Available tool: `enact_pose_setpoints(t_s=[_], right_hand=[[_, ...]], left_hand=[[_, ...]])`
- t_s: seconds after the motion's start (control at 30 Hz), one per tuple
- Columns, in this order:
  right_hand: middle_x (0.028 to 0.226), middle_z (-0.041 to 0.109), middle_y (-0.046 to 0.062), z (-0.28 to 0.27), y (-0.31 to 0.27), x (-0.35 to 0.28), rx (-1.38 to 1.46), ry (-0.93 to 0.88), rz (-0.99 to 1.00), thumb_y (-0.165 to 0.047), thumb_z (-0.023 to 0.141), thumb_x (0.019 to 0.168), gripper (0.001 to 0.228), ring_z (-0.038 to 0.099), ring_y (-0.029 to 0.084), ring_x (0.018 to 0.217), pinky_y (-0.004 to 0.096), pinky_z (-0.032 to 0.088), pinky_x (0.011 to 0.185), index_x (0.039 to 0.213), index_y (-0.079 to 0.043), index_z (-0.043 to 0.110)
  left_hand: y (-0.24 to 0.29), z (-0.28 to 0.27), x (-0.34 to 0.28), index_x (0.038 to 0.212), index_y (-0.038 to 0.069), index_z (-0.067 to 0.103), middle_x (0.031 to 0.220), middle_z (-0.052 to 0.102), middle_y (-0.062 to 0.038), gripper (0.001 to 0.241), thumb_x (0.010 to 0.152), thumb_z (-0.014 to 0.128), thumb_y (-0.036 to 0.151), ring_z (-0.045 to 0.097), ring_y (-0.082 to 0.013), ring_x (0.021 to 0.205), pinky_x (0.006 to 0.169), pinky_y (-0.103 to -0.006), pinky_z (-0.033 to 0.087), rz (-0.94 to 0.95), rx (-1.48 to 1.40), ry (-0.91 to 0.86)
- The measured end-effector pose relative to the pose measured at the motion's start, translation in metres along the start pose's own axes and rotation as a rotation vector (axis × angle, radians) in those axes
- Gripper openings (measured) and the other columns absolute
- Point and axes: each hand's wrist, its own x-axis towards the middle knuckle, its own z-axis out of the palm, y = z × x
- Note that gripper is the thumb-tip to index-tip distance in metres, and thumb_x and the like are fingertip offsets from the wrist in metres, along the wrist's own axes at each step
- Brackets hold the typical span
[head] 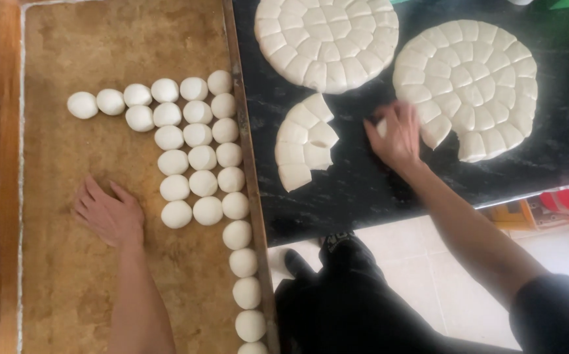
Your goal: Rolling pre-cut dough pieces into smooth balls and arranging them on a wooden tray.
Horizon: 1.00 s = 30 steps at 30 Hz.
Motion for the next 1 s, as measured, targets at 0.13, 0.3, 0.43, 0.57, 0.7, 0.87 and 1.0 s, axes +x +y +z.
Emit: enact_pose_setpoints(t_s=[0.13, 0.3, 0.43, 0.57, 0.7, 0.87, 1.0], right_hand=[[0.103, 0.058, 0.015, 0.015, -0.027, 0.001, 0.058, -0.014, 0.154, -0.027, 0.083, 0.095, 0.046, 0.059, 0.027, 0.092, 0.04, 0.055, 0.079, 0.116, 0.0, 0.053], [0.125, 0.059, 0.01, -0.023, -0.029, -0.087, 0.093, -0.198, -0.106, -0.015, 0.062, 0.102, 0.01, 0.054, 0.028, 0.122, 0.047, 0.045, 0.105, 0.109, -0.009, 0.066], [0.119, 0.063, 0.012, -0.017, 0.014, -0.036, -0.096, -0.252, -0.155, -0.036, 0.063, 0.102, 0.025, 0.059, 0.029, 0.113, 0.048, 0.043, 0.101, 0.107, -0.012, 0.068], [0.109, 0.058, 0.014, 0.016, -0.017, 0.001, 0.056, -0.136, 0.143, -0.033, 0.079, 0.095, 0.033, 0.053, 0.028, 0.102, 0.042, 0.047, 0.09, 0.106, -0.005, 0.064], [0.117, 0.062, 0.011, -0.026, -0.063, -0.05, 0.166, -0.208, -0.054, -0.015, 0.069, 0.098, 0.01, 0.057, 0.031, 0.116, 0.047, 0.046, 0.1, 0.099, -0.007, 0.062], [0.116, 0.063, 0.012, -0.019, 0.002, -0.043, 0.071, -0.198, -0.075, -0.021, 0.075, 0.095, 0.016, 0.058, 0.029, 0.115, 0.049, 0.046, 0.104, 0.093, -0.006, 0.069], [0.105, 0.058, 0.012, 0.021, -0.008, 0.016, 0.064, -0.084, 0.257, -0.027, 0.077, 0.098, 0.028, 0.056, 0.026, 0.097, 0.039, 0.05, 0.083, 0.105, -0.005, 0.062]], left_hand=[[-0.005, 0.005, -0.003, 0.145, -0.007, 0.054, 0.139, 0.058, -0.029, 0.045, 0.108, 0.059, 0.018, 0.051, -0.0466, 0.125, 0.113, -0.0577, 0.028, -0.053, -0.028, -0.043], [0.0, -0.001, 0.001, 0.145, -0.008, 0.052, 0.139, 0.058, -0.031, 0.046, 0.106, 0.061, 0.014, 0.05, -0.0473, 0.126, 0.11, -0.0582, 0.029, 0.008, -0.07, -0.007], [-0.003, 0.006, 0.0, 0.145, -0.007, 0.054, 0.141, 0.058, -0.029, 0.045, 0.106, 0.061, 0.015, 0.051, -0.0462, 0.125, 0.111, -0.0564, 0.029, -0.01, -0.033, -0.015], [-0.006, 0.009, -0.002, 0.145, -0.007, 0.055, 0.136, 0.062, -0.03, 0.044, 0.108, 0.062, 0.016, 0.055, -0.0472, 0.119, 0.11, -0.0578, 0.03, 0.01, -0.012, 0.015], [-0.003, 0.002, -0.002, 0.146, -0.009, 0.054, 0.139, 0.059, -0.031, 0.043, 0.109, 0.061, 0.013, 0.051, -0.0468, 0.126, 0.111, -0.0567, 0.027, 0.021, -0.066, 0.001], [-0.004, 0.004, 0.001, 0.147, -0.008, 0.053, 0.135, 0.062, -0.031, 0.046, 0.107, 0.061, 0.014, 0.054, -0.0473, 0.121, 0.109, -0.0586, 0.03, 0.041, -0.021, 0.017], [-0.005, 0.008, -0.002, 0.144, -0.009, 0.055, 0.135, 0.06, -0.031, 0.043, 0.109, 0.06, 0.015, 0.052, -0.0472, 0.122, 0.111, -0.0573, 0.029, 0.023, -0.017, 0.006]])
